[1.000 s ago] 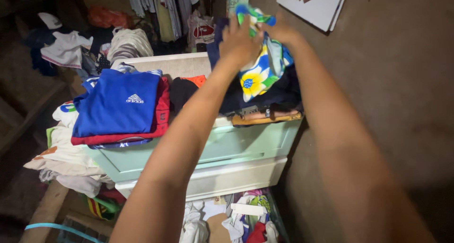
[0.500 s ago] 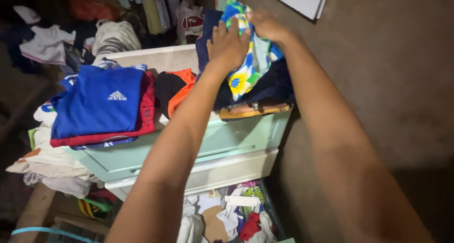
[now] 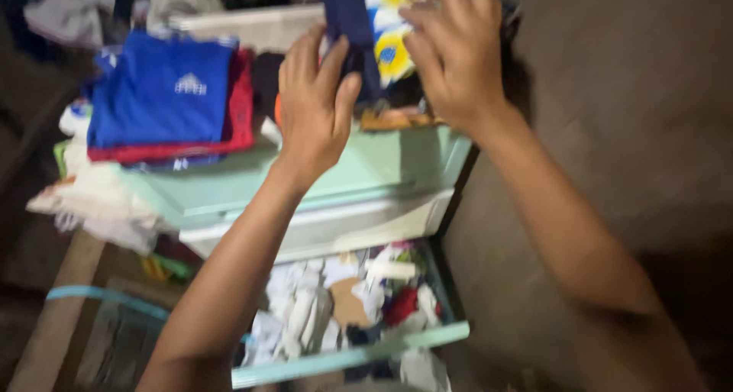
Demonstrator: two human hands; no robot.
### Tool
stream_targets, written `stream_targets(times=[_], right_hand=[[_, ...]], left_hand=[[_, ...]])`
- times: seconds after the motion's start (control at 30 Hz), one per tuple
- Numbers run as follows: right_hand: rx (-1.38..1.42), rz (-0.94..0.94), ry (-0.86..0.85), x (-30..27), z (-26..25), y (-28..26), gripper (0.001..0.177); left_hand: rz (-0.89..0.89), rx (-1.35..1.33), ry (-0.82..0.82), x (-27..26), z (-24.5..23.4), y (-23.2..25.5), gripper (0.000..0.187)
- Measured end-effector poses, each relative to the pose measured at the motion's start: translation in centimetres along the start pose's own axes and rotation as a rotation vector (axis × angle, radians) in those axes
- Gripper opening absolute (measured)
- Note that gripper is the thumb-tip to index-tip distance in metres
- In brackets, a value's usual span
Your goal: The person opens a drawer and removes various items including a floral cloth, white garments, a small photo, a box, and papers. Each item is briefly handled and placed on top of the dresser. The drawer remains open throughout the clip.
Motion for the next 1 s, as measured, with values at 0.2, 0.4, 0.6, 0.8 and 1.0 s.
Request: stream_targets(times=[0.2, 0.4, 0.6, 0.8, 1.0], right_hand=[[0.054, -0.166, -0.216, -11.2, 4.3, -8.6, 0.024], [0.272, 0.082, -0.446, -22.4, 11.1, -9.8, 0.012], [0.317, 0.406, -0.605, -36.0, 17.3, -7.5, 0.011], [0.359, 0.794, -0.804, -49.1, 21.9, -7.5, 0.021], [0.388, 0.925, -0.973, -56.0, 26.4, -11.3, 0.026]], left_hand=[[-0.017, -0.100, -0.189, -11.5, -3.3, 4.1, 0.023], [-0.161, -0.100, -0.291, -22.3, -3.2, 3.1, 0.017], [-0.489, -0.080, -0.493, -37.2, -2.6, -0.1, 0.010], [-0.771, -0.134, -0.681, -50.9, -2.2, -0.7, 0.016], [-0.937, -0.178, -0.811, -59.4, -1.2, 0.0, 0.014]])
Point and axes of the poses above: each hand's wrist, its own x-axis towards the middle knuckle, its own z-axis out of the palm, y = z × x, the point moved 10 cm from there along x, towards the middle knuckle, and after that the axes turned 7 degrees about z, right-handed, at the moved point
